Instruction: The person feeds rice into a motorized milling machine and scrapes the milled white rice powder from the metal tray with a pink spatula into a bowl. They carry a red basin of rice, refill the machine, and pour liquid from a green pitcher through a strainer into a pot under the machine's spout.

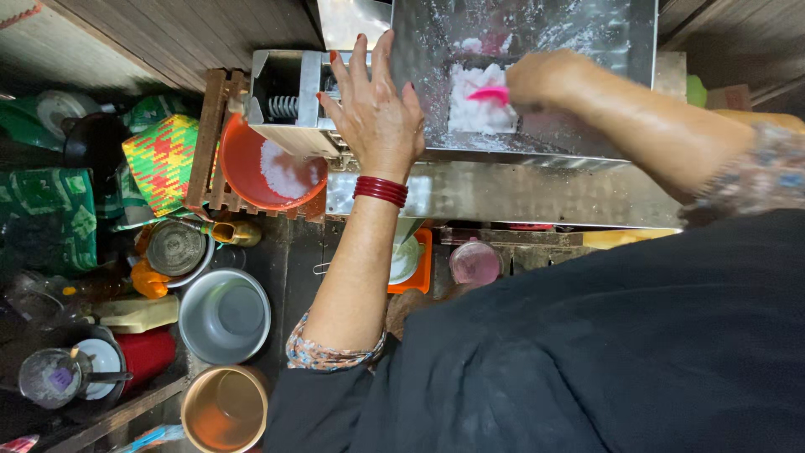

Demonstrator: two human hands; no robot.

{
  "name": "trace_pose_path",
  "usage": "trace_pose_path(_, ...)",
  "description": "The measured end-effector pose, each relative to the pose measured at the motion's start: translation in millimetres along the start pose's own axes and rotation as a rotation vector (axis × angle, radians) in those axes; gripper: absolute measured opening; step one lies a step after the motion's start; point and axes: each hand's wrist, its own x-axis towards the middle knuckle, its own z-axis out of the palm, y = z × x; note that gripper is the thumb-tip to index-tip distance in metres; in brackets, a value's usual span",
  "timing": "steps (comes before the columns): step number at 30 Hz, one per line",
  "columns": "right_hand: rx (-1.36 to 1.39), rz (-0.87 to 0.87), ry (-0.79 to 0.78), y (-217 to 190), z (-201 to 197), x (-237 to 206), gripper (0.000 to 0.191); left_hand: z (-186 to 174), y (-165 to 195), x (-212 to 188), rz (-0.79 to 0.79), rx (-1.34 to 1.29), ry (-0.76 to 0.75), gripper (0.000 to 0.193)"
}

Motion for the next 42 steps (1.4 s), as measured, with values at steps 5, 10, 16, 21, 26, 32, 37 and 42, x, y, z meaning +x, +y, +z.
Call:
trace_pose_path(5, -0.03, 0.064, 0.275, 25.1, -3.5, -0.3, 0.029, -2.4, 0.5, -0.5, -0.011, -0.011, -0.02, 0.077)
trace_pose_path(10, -0.014, -0.088, 0.172, -3.5, 4.6, -3.2, 0.027, -4.2, 2.6, 0.3, -0.011, -0.023, -0.011, 0.076)
trace_pose_path(16, -0.034, -0.055, 0.344, 21.1, -20.5, -6.9, 0.022, -2.4, 2.3, 1.4, -0.003, -0.009, -0.033, 0.076)
trace_pose_path(21, -0.007, -0.05, 0.307, -11.8, -8.1, -5.5, 0.026, -2.0, 1.4, -0.5, 0.006, -0.026, -0.018, 0.075)
trace_pose_path(26, -0.115, 0.057, 0.047, 0.1, -36.9, -38.4, 0.029, -3.2, 1.9, 0.9, 0.005, -0.048, 0.006, 0.078)
trace_pose_path(32, -0.077, -0.058, 0.015, -27.1, -25.7, -45.4, 0.032, -5.3, 3.1, 0.7, 0.006, -0.05, -0.017, 0.081)
trace_pose_path(37, -0.073, 0.002, 0.112, -30.2, -1.6, -11.3, 0.032, -3.5, 2.2, 1.1, -0.002, -0.058, 0.004, 0.082)
trace_pose_path(42, 0.002, 0.035, 0.199, 18.2, -18.7, -5.3, 0.034, 1.7, 2.3, 0.1, -0.021, -0.052, 0.013, 0.083)
